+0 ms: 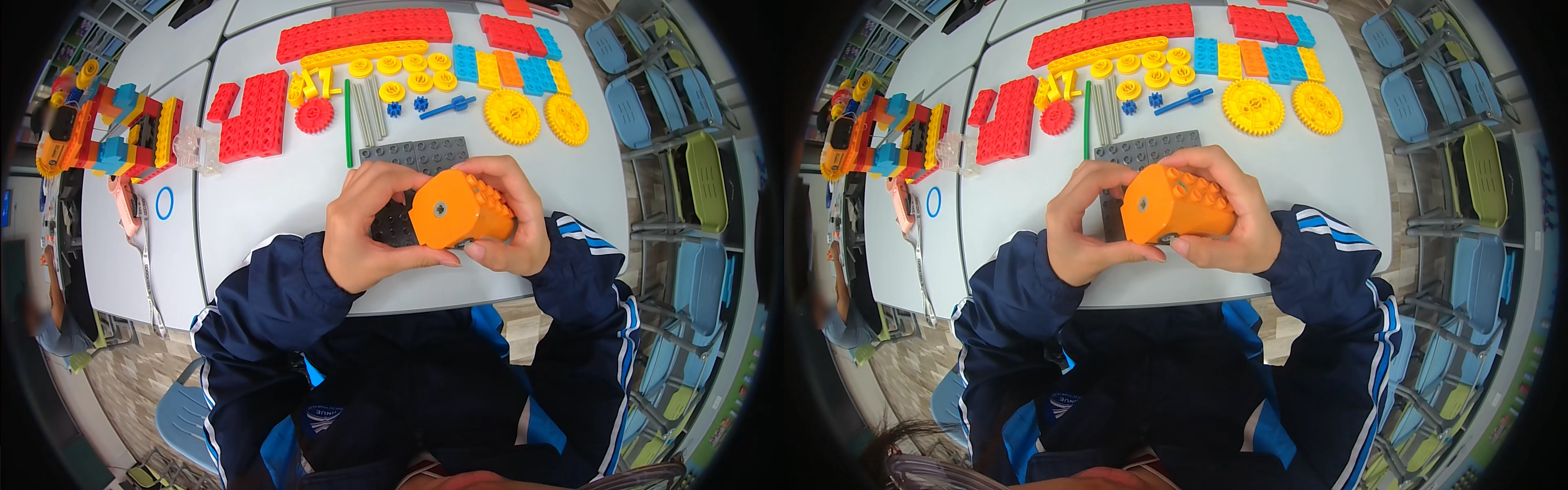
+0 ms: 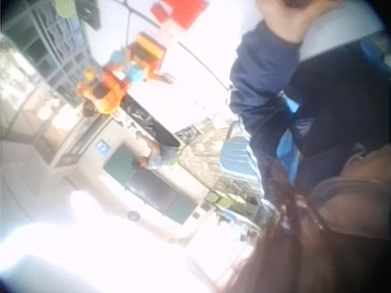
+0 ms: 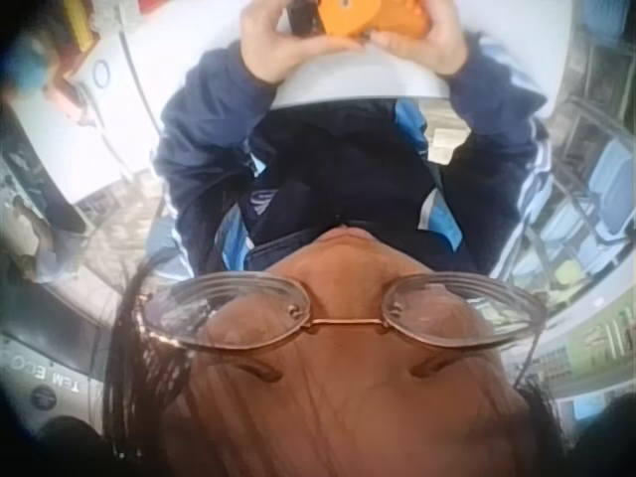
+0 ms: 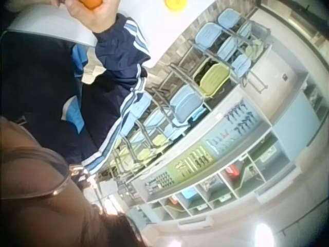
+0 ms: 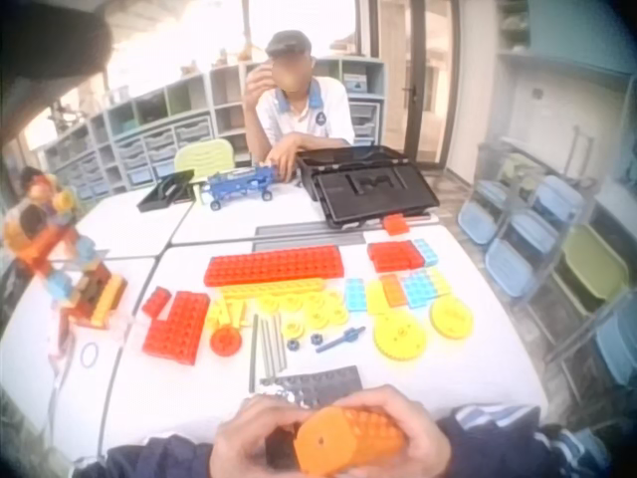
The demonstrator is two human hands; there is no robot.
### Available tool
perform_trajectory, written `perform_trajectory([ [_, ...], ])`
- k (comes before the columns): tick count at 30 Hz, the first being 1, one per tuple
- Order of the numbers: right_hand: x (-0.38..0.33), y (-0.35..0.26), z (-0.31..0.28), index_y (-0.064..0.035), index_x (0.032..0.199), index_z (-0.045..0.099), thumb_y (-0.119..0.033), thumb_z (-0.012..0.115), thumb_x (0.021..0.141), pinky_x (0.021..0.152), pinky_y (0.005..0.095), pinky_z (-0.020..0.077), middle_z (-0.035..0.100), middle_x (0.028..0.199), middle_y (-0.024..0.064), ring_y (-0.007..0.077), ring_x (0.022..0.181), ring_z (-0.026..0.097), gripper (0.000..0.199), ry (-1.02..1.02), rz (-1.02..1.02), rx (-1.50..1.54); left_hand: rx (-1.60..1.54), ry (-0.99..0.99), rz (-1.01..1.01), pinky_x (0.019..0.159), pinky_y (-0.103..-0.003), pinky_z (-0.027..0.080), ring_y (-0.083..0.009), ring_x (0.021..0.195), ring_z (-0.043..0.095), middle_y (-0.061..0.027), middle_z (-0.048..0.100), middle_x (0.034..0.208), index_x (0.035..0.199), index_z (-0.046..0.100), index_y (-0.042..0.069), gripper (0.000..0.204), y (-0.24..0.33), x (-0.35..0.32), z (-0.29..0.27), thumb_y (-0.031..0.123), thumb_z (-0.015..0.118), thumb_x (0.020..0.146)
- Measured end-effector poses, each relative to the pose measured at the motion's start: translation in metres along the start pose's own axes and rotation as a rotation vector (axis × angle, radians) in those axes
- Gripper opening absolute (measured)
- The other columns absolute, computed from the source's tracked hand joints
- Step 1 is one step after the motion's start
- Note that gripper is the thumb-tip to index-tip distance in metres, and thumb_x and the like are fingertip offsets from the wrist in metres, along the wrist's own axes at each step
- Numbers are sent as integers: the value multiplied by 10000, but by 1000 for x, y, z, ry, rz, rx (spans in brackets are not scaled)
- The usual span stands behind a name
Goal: The person assembles colorful plastic building blocks and gears on a gray baseplate. They connect an orange motor-like piece, attach blue and yellow gear components, and arrange rods and plates on the table.
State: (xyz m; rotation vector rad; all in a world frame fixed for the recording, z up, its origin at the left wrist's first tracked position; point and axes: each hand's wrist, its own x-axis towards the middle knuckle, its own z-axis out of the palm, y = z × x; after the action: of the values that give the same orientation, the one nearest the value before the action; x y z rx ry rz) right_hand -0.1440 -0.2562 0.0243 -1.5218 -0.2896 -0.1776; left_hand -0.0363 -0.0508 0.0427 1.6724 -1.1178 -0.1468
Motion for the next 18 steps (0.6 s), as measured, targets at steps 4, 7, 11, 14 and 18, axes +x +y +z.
perform_trajectory([
  [4,0,1,2,-20,1356,437,-185,778,783,1009,331,449,585,1255,132,190,1165,579,687,17,-21,2,23,10,10,804,-314,468,-213,860,610,-81,673,1005,1072,673,40,647,1,-2,1,323,968,571],
  [7,-2,2,1,-17,1354,439,-192,774,786,1001,332,454,591,1241,129,191,1154,584,683,9,-30,-35,18,20,19,785,-306,471,-211,849,605,-85,671,999,1070,671,39,640,0,-4,3,321,967,578],
  [11,-1,0,0,-19,1361,438,-151,782,775,991,328,459,573,1256,124,191,1153,581,692,-12,-26,-48,-40,13,-20,783,-306,469,-206,833,587,-86,654,1001,1082,658,39,622,-1,-4,4,266,961,589],
  [14,0,-3,-1,-24,1373,438,-119,817,746,945,317,474,501,1297,130,191,1088,593,739,-6,-43,-108,-96,-17,-41,806,-320,451,-213,846,570,-79,632,994,1094,638,43,610,-5,-3,2,238,926,594],
  [18,1,1,-2,-33,1387,435,-111,880,692,868,304,489,404,1322,140,187,980,591,828,25,-151,-214,-41,-62,39,842,-342,414,-231,889,551,-67,611,986,1102,612,51,606,-9,2,-1,247,889,600],
])
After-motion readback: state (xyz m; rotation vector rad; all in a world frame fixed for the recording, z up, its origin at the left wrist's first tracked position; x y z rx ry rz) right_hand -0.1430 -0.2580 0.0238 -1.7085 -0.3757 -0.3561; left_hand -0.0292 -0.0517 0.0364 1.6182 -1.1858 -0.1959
